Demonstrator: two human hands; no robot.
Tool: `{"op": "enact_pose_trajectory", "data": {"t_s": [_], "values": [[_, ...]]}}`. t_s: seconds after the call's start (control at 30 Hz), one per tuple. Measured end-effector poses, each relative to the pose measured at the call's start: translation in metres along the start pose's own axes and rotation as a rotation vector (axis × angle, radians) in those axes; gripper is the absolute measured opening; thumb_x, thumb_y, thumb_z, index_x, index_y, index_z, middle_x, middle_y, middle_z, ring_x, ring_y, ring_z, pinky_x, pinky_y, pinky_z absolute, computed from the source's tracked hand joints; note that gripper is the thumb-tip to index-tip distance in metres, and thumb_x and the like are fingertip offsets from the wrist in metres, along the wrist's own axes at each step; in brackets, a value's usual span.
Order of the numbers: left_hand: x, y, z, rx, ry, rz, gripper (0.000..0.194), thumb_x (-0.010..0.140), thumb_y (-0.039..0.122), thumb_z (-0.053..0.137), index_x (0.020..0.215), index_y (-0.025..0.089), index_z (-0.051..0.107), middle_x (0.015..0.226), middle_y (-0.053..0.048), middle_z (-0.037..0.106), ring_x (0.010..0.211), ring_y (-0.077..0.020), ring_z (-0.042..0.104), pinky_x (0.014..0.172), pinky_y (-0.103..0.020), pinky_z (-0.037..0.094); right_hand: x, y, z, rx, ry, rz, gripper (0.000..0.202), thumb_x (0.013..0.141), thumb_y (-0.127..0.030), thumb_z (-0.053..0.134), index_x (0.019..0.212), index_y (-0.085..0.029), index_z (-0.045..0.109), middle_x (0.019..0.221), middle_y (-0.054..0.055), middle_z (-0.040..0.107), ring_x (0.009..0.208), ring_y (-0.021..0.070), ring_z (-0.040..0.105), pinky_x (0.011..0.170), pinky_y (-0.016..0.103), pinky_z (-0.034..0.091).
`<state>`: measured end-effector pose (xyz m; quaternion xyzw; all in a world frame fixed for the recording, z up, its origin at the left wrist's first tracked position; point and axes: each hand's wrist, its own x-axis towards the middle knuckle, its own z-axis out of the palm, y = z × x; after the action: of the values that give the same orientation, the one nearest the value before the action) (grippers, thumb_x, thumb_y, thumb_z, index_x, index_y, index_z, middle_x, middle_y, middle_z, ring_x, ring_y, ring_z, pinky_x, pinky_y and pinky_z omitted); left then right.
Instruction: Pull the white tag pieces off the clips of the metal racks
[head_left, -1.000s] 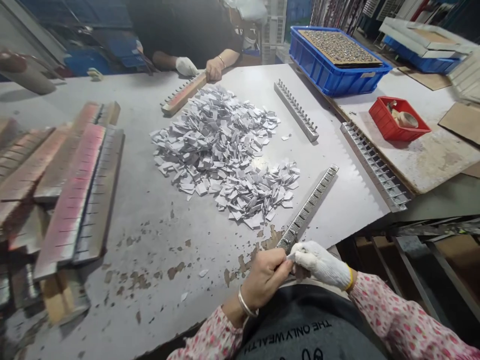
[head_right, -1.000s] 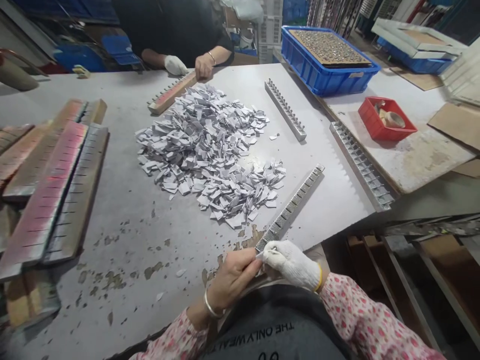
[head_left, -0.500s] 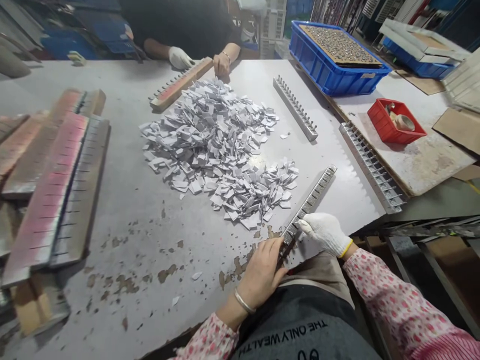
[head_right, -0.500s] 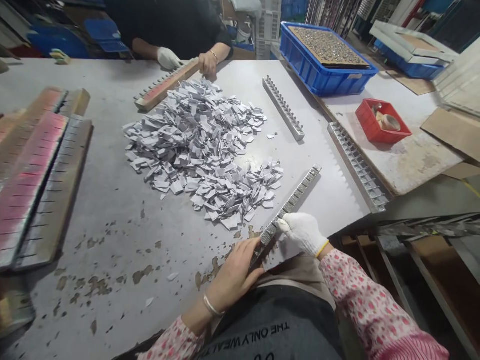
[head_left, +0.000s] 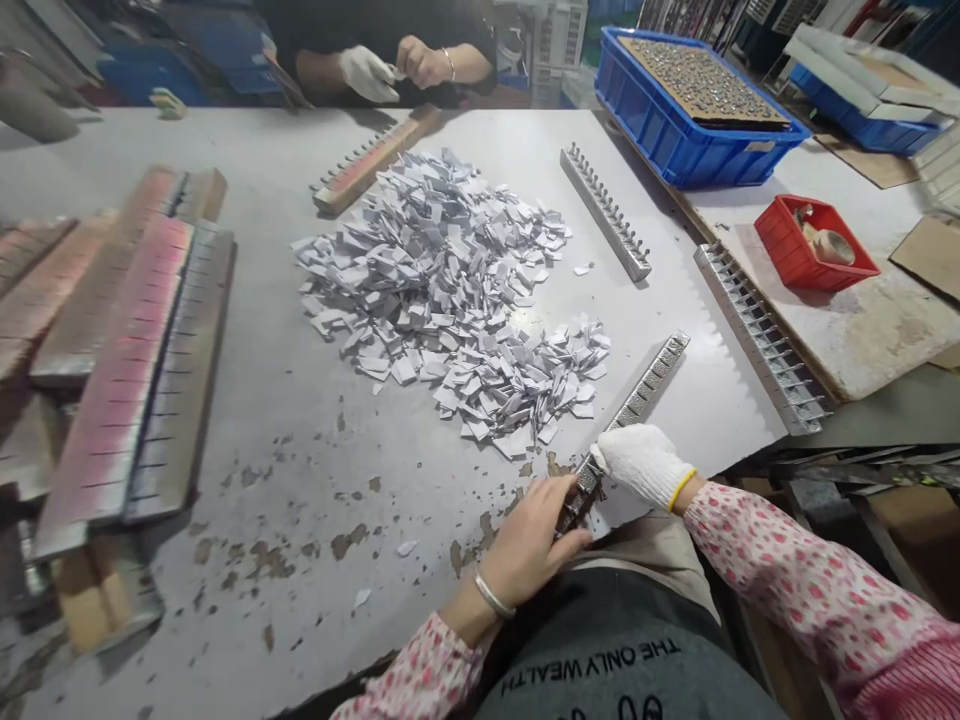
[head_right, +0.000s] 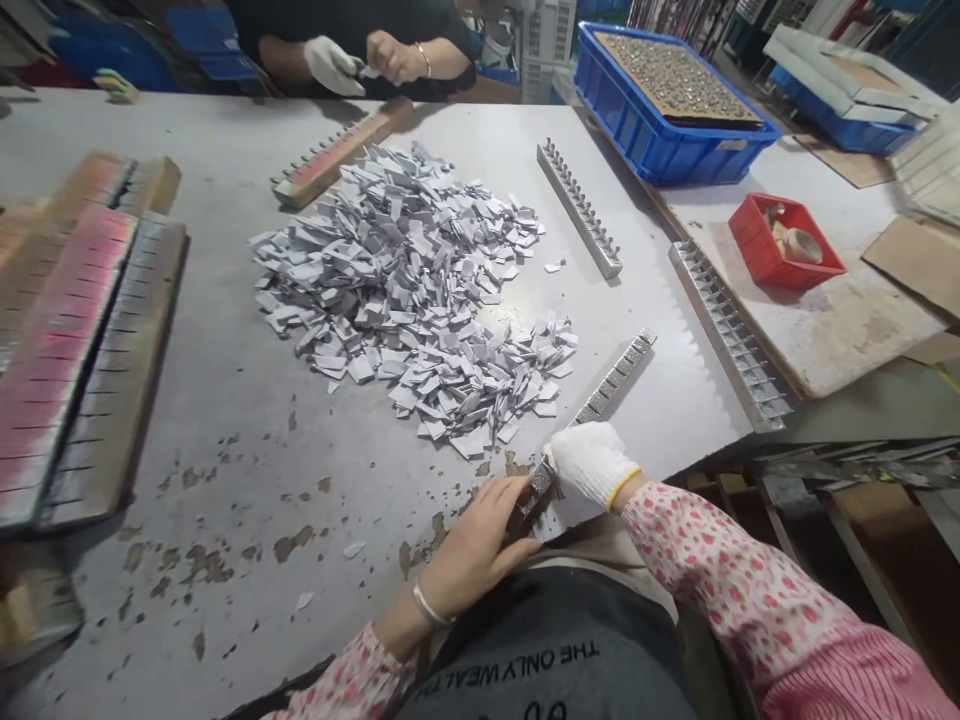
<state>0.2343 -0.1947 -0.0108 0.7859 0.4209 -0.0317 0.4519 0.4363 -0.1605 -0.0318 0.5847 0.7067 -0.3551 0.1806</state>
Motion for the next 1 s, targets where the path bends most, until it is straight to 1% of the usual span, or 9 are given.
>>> {"op": "enact_pose_trajectory", "data": {"t_s": [0.23,0.33,0.43,0.57,0.63,0.7,0.8,0.87,1.0], "values": [[0.026,-0.052,-0.027,0.434,0.288,-0.277,0.016,0.087,0.029,0.057,0.096,0.015,0.058,0.094,-0.01,0.062,0.088,-0.0255,0.059,0.073,-0.035,0.047,-0.003,0.024,0.024,0.113,0.154,-0.092,0.048,0.101,-0.046,0.031,0.079,-0.019,0.065,0.078,0.006,0.069,0.074,0.0207,0.066,0.06,0.026,0.037],[0.028,-0.058,-0.036,0.41,0.39,-0.312,0.016,0.091,0.026,0.048,0.089,0.017,0.061,0.085,-0.007,0.064,0.079,-0.021,0.058,0.068,-0.029,0.043,-0.007,0.037,0.032,0.255,0.293,-0.056,0.051,0.101,-0.047,0.027,0.078,-0.019,0.063,0.075,0.005,0.067,0.07,0.0183,0.062,0.061,0.026,0.036],[0.024,-0.04,-0.042,0.06,0.485,-0.333,0.023,0.091,0.031,0.046,0.085,0.017,0.063,0.074,-0.002,0.063,0.066,-0.0154,0.056,0.062,-0.024,0.04,-0.019,0.034,0.028,0.36,0.473,-0.068,0.042,0.099,-0.047,0.035,0.094,-0.019,0.065,0.086,0.009,0.067,0.08,0.0205,0.061,0.07,0.028,0.042],[0.019,0.004,-0.042,-0.554,0.235,-0.303,0.028,0.087,0.038,0.049,0.075,0.015,0.061,0.061,0.002,0.055,0.054,-0.0114,0.049,0.054,-0.021,0.039,-0.034,0.007,0.013,0.471,0.583,-0.461,0.028,0.096,-0.04,0.046,0.107,-0.02,0.063,0.096,0.009,0.066,0.088,0.0211,0.058,0.078,0.031,0.045],[0.017,0.019,-0.04,-0.668,0.158,-0.286,0.028,0.088,0.039,0.049,0.08,0.015,0.06,0.066,0.001,0.055,0.058,-0.0119,0.05,0.056,-0.022,0.041,-0.038,-0.003,0.009,0.558,0.641,-0.59,0.025,0.097,-0.035,0.045,0.101,-0.019,0.064,0.086,0.007,0.065,0.079,0.0194,0.058,0.073,0.03,0.046],[0.015,0.026,-0.037,-0.632,0.21,-0.23,0.026,0.089,0.039,0.051,0.09,0.015,0.06,0.077,-0.002,0.058,0.068,-0.0136,0.053,0.063,-0.024,0.044,-0.041,-0.006,0.009,0.699,0.671,-0.603,0.023,0.096,-0.032,0.046,0.096,-0.017,0.063,0.081,0.006,0.064,0.074,0.0181,0.057,0.07,0.03,0.045],[0.01,0.029,-0.035,-0.468,0.32,-0.11,0.02,0.089,0.036,0.056,0.086,0.017,0.06,0.08,-0.003,0.058,0.072,-0.0139,0.051,0.067,-0.025,0.042,-0.045,-0.003,0.013,0.966,0.536,-0.511,0.015,0.092,-0.029,0.053,0.092,-0.017,0.062,0.082,0.004,0.063,0.073,0.0158,0.057,0.067,0.027,0.045],[0.008,0.03,-0.035,-0.478,0.286,-0.074,0.022,0.088,0.035,0.058,0.076,0.017,0.059,0.072,-0.001,0.054,0.066,-0.0126,0.047,0.063,-0.024,0.04,-0.049,-0.002,0.018,1.189,0.341,-0.428,0.011,0.088,-0.028,0.056,0.089,-0.018,0.06,0.077,0.001,0.062,0.065,0.0133,0.055,0.06,0.024,0.044],[0.005,0.039,-0.032,-0.935,0.087,-0.132,0.036,0.081,0.049,0.064,0.068,0.016,0.057,0.063,0.0,0.053,0.057,-0.0119,0.048,0.056,-0.024,0.04,-0.056,-0.007,0.032,1.617,-0.113,-0.373,0.021,0.09,-0.038,0.052,0.085,-0.017,0.054,0.066,-0.001,0.06,0.051,0.0111,0.053,0.047,0.021,0.039]]}}
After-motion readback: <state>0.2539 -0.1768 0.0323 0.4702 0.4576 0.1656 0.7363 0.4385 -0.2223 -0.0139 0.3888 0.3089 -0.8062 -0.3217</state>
